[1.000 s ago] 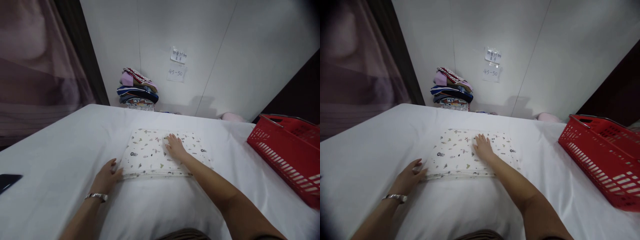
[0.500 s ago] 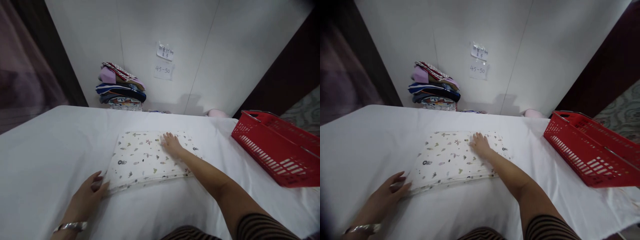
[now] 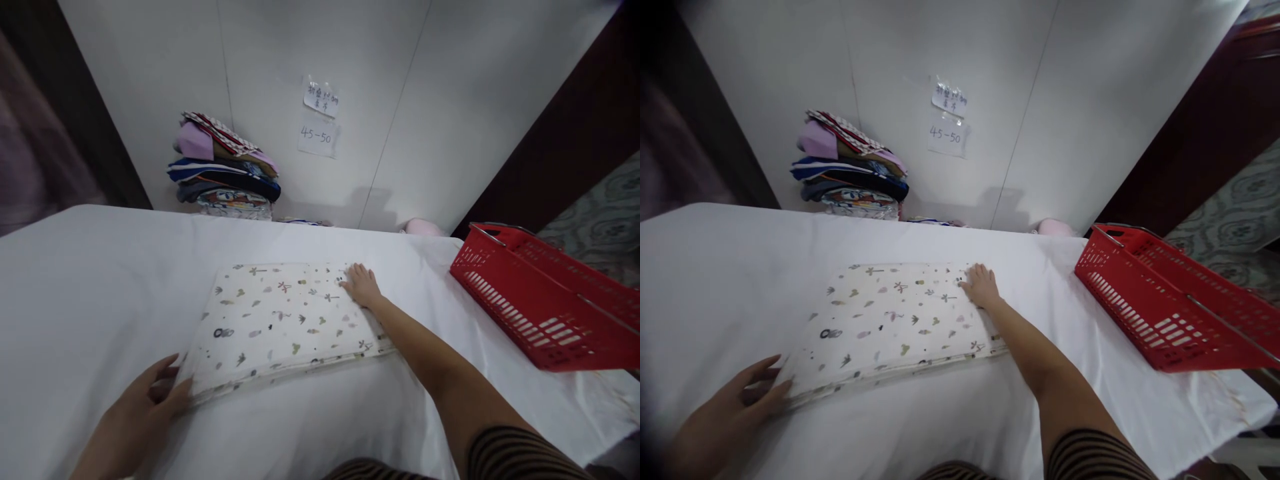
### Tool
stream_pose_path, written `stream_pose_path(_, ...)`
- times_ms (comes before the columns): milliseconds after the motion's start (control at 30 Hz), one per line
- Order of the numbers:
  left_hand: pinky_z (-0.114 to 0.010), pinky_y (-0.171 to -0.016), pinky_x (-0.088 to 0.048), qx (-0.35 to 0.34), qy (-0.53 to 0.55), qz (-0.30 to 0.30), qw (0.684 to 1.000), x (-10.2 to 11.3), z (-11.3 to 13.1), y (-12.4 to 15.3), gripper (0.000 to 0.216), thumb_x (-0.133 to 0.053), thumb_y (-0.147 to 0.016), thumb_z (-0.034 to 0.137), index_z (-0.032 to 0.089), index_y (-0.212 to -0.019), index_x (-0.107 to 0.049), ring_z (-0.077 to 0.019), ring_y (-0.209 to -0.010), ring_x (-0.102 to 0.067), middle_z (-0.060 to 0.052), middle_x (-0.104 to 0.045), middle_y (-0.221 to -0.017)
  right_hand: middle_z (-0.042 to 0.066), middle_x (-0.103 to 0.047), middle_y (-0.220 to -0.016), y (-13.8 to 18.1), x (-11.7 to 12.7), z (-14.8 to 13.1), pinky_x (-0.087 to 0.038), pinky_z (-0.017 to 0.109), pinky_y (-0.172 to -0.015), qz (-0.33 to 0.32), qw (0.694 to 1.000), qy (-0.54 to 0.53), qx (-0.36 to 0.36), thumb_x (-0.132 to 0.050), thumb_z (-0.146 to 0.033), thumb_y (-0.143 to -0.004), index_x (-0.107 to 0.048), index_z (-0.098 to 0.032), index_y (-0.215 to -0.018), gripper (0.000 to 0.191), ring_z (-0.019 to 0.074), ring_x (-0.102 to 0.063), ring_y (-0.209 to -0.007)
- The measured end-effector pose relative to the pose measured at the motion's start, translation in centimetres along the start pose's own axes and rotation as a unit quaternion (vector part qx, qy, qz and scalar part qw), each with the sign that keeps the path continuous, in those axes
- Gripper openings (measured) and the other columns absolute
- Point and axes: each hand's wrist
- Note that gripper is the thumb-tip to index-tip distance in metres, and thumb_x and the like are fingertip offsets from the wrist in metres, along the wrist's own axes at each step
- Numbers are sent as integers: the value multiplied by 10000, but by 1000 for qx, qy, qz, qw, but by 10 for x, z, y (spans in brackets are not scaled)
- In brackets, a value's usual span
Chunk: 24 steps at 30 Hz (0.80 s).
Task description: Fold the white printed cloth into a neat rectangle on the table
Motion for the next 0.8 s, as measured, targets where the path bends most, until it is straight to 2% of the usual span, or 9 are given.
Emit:
stream_pose_path(100,-391,-795,-479,-4,-7,-2,1000,0,1,0,553,-459,-682,636,333,-1144,-475,-246,-879,-621,34,-686,-900,108,-145,-1511,1,-1,7,-78,436,-1082,-12,1000,1,-28,-171,-595,-894,-247,-138,-1418,699,243,-73,-1381)
stream_pose_path(233,-383,-773,-482,-3,0,-6,1000,3,6,2,534,-461,-689,617,312,-1126,-499,-244,-858,-622,29,-685,-844,109,-154,-1509,-2,0,9,-97,444,-1078,-19,999,-3,-26,-185,-598,-892,-254,-148,-1416,694,249,-94,-1379)
stream_pose_path(400,-333,-729,-484,2,29,-13,999,6,15,9,548,-495,-676,562,280,-1145,-506,-225,-856,-619,21,-675,-924,111,-130,-1513,-1,2,16,-91,460,-1078,-12,998,12,-65,-184,-587,-894,-209,-129,-1434,708,254,-80,-1381)
stream_pose_path(533,-290,-689,-473,-29,39,-10,999,6,20,17,552,-480,-704,539,224,-1156,-522,-208,-800,-626,-17,-666,-908,121,-142,-1509,-3,3,16,-107,481,-1073,-16,996,21,-80,-211,-562,-897,-241,-119,-1425,691,273,-89,-1379)
stream_pose_path(633,-277,-690,-468,-41,43,-1,998,5,20,19,571,-490,-700,529,202,-1167,-524,-210,-824,-627,-49,-656,-968,128,-123,-1512,-4,7,-8,-68,470,-1083,-4,999,23,-38,-196,-553,-900,-249,-104,-1423,691,267,-53,-1386)
stream_pose_path(800,-288,-720,-469,-46,55,10,997,3,18,20,550,-488,-700,489,195,-1163,-527,-202,-819,-622,-47,-650,-961,78,-73,-1523,-7,11,-87,-17,410,-1097,-46,990,-17,133,-151,-603,-885,-187,-149,-1448,724,216,-11,-1393)
Point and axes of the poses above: each hand's wrist, its own y-axis away from the middle knuckle, its own x-axis out of the back of the hand, z = x × y
